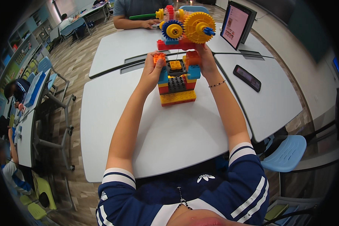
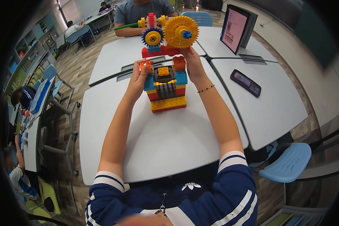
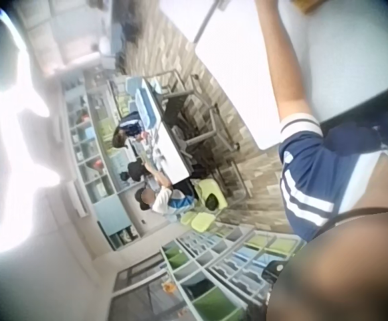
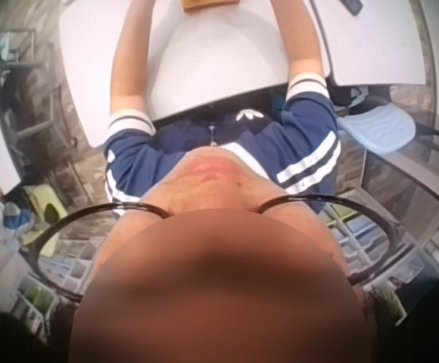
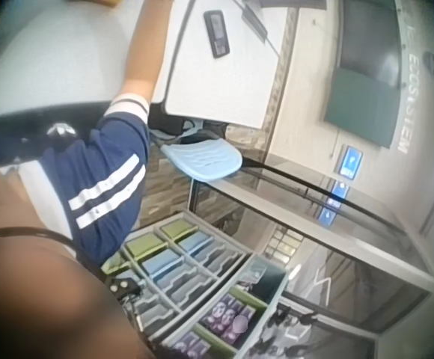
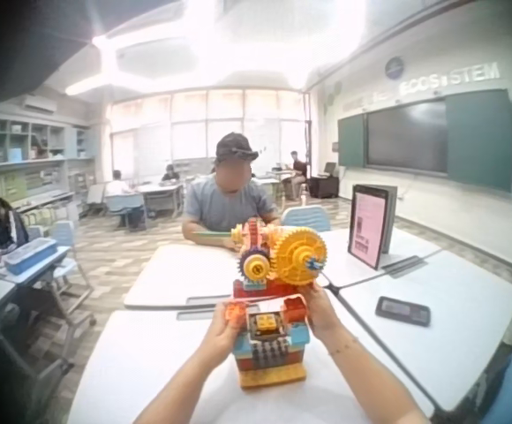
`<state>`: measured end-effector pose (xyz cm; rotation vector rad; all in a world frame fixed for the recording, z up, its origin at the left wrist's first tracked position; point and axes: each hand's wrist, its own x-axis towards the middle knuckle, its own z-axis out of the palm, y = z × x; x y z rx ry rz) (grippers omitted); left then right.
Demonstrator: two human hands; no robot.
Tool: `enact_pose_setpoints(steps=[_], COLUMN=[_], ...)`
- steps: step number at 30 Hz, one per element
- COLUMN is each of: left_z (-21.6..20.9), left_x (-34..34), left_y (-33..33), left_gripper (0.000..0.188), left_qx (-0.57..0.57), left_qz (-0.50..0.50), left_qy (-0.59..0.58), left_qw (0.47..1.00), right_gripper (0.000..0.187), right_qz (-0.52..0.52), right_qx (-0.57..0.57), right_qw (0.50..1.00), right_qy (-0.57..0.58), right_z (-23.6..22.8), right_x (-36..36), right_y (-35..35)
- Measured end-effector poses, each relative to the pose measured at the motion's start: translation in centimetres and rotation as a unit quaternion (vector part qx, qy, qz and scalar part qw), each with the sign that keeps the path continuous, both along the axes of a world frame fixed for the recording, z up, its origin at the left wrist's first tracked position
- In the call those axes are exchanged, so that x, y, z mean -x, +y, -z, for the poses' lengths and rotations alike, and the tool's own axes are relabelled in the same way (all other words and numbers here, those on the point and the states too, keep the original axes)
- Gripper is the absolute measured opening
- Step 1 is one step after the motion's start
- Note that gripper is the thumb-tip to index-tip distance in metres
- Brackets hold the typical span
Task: The person disassembles a colorful Lego structure with gears, then reassembles it by stacking and connecting various Lego bricks on a table. The person handles Lego bricks and gears, building a multi-colored structure.
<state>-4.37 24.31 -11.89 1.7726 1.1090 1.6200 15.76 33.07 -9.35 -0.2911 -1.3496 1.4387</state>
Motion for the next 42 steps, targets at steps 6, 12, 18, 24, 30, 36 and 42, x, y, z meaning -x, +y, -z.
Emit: enact_pose_setpoints(steps=[6, 12, 18, 24, 30, 36, 42], left_z=[-0.6, -1.0, -1.4, -1.2, -1.3, -1.3, -1.2], left_x=[-0.2, 0.3, 0.4, 1.1, 1.5, 1.9, 1.8], left_y=[-0.9, -1.8, -2.2, -2.2, -1.9, -2.0, -2.0], left_gripper=[0.042, 0.038, 0.04, 0.03, 0.032, 0.038, 0.038], left_qx=[0.02, 0.045, 0.059, 0.083, 0.085, 0.105, 0.125], left_qz=[0.06, 0.035, 0.035, 0.073, 0.082, 0.099, 0.09], left_qy=[-0.056, -0.055, -0.081, -0.11, -0.096, -0.094, -0.099], left_qw=[0.996, 0.997, 0.994, 0.988, 0.988, 0.985, 0.983], right_gripper=[0.045, 0.05, 0.057, 0.059, 0.051, 0.041, 0.035], right_qz=[-0.013, 0.0, 0.017, -0.006, -0.02, -0.015, 0.025], right_qx=[0.032, 0.012, -0.002, 0.055, 0.075, 0.116, 0.084], right_qw=[0.999, 0.999, 0.997, 0.99, 0.99, 0.991, 0.994], right_qy=[-0.018, -0.037, -0.078, -0.129, -0.116, -0.06, -0.066], right_z=[-0.7, -1.5, -2.0, -1.9, -0.4, -0.6, -2.4], right_x=[0.6, 1.2, 1.4, 1.9, 2.3, 3.1, 3.3], right_y=[-0.4, -1.0, -1.4, 0.7, 2.2, 4.4, 7.4])
